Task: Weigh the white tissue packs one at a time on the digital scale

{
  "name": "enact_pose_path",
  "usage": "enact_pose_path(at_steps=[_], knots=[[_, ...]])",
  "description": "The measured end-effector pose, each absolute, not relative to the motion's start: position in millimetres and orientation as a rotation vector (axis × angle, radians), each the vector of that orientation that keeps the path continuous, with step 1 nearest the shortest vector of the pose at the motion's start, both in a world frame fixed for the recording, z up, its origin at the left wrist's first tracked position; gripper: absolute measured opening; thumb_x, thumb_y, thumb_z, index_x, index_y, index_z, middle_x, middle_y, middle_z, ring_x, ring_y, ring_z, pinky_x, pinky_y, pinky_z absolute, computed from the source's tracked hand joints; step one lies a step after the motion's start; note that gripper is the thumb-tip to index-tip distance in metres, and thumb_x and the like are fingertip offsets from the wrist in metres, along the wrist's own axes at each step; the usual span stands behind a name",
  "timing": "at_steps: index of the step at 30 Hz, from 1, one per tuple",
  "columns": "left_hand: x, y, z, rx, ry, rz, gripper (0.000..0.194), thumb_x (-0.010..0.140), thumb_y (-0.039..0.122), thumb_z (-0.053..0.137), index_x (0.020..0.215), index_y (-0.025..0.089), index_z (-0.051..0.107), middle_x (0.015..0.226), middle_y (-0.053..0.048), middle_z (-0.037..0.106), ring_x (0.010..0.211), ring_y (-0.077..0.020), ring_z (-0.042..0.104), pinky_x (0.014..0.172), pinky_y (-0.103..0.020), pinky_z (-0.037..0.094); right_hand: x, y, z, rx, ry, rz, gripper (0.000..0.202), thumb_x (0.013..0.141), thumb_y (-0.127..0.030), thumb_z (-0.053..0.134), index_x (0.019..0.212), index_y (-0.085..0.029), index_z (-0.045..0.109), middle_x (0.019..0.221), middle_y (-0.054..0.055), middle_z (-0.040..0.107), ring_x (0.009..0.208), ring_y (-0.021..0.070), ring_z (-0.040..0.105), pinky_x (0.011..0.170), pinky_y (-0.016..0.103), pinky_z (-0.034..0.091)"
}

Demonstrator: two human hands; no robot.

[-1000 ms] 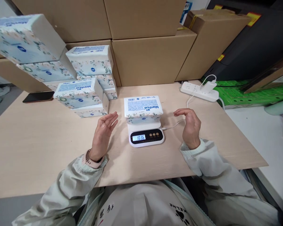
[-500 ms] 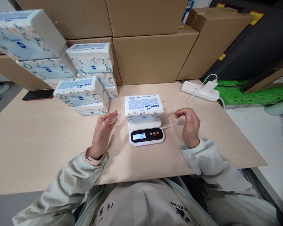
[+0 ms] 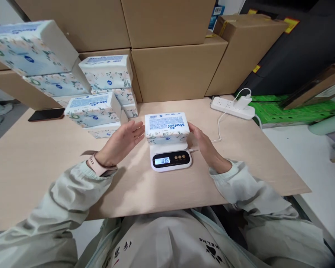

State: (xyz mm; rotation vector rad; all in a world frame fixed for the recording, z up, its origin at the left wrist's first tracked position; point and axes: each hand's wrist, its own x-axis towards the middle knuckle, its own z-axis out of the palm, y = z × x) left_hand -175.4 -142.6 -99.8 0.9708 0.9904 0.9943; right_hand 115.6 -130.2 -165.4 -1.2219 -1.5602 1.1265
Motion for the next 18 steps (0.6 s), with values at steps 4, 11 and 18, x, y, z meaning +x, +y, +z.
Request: enact_pose_path(at_steps=[4,11,18], knots=[[-138,-127,-69,1.084,0.877,0.895,0.044,0.095,0.05,0.059,0.122,0.019,0.075,0.143,-0.008,0.066,0.147,-0.0323,0.048,0.126,-0.045,0.034,117,-118,-143,-1.097,-1.573,1.138,0.065,0.097,-0.074,0.043,0.148,-0.035,0.058,0.156,-0.001,0.059,0.155,0.0283,0.044,0.132,0.052,0.029],[-52,-21,-73,1.018,0.789,0.845,0.04,0.088,0.05,0.065,0.111,0.017,0.069,0.121,-0.011,0.072,0.134,-0.0315,0.055,0.114,-0.041,0.042,182,-10,-134,-1.24,-1.31,0.835,0.072,0.083,-0.072,0.069,0.138,-0.026,0.061,0.147,0.008,0.066,0.143,0.0294,0.057,0.125,0.048,0.042],[14,70,-130,1.075,0.871,0.908,0.035,0.087,0.053,0.064,0.092,0.018,0.064,0.117,-0.018,0.07,0.132,-0.0386,0.055,0.115,-0.055,0.038,206,64,-179,-1.483,-1.203,0.756,0.058,0.087,-0.049,0.068,0.132,-0.014,0.062,0.133,0.016,0.072,0.124,0.0284,0.067,0.116,0.052,0.047]])
